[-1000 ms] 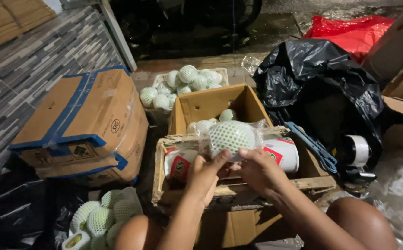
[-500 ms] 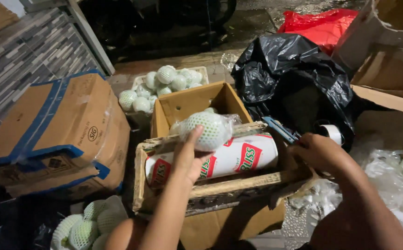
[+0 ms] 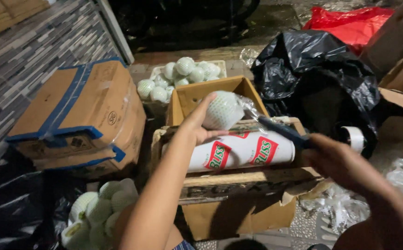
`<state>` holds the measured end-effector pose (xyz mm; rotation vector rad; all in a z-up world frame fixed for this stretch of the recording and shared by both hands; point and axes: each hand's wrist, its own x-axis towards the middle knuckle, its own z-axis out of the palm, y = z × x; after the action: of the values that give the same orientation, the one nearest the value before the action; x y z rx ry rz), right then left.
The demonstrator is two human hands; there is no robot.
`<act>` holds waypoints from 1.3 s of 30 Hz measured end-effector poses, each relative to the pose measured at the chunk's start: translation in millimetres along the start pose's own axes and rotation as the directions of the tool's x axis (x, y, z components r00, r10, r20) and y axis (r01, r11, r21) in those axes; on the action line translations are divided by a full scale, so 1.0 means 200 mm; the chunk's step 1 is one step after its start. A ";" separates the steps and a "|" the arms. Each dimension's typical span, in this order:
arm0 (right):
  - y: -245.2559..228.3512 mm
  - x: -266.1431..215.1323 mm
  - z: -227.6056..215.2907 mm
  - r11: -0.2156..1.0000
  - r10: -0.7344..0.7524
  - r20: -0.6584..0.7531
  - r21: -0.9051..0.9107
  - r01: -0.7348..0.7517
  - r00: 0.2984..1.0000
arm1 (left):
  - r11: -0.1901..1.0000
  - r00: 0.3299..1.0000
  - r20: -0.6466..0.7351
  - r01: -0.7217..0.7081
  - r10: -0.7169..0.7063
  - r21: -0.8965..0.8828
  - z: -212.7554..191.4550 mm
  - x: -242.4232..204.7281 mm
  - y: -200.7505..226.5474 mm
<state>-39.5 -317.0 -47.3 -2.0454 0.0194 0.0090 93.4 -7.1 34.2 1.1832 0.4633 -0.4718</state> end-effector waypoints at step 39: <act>-0.26 0.26 -0.27 0.114 0.179 0.014 -0.994 -0.006 0.984 | 0.865 0.995 -0.038 0.103 -0.097 0.491 -0.08 0.18 0.26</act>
<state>12.5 -341.7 23.3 -3.4820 0.0805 0.3422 150.9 21.3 48.6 1.6617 0.4275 -0.7011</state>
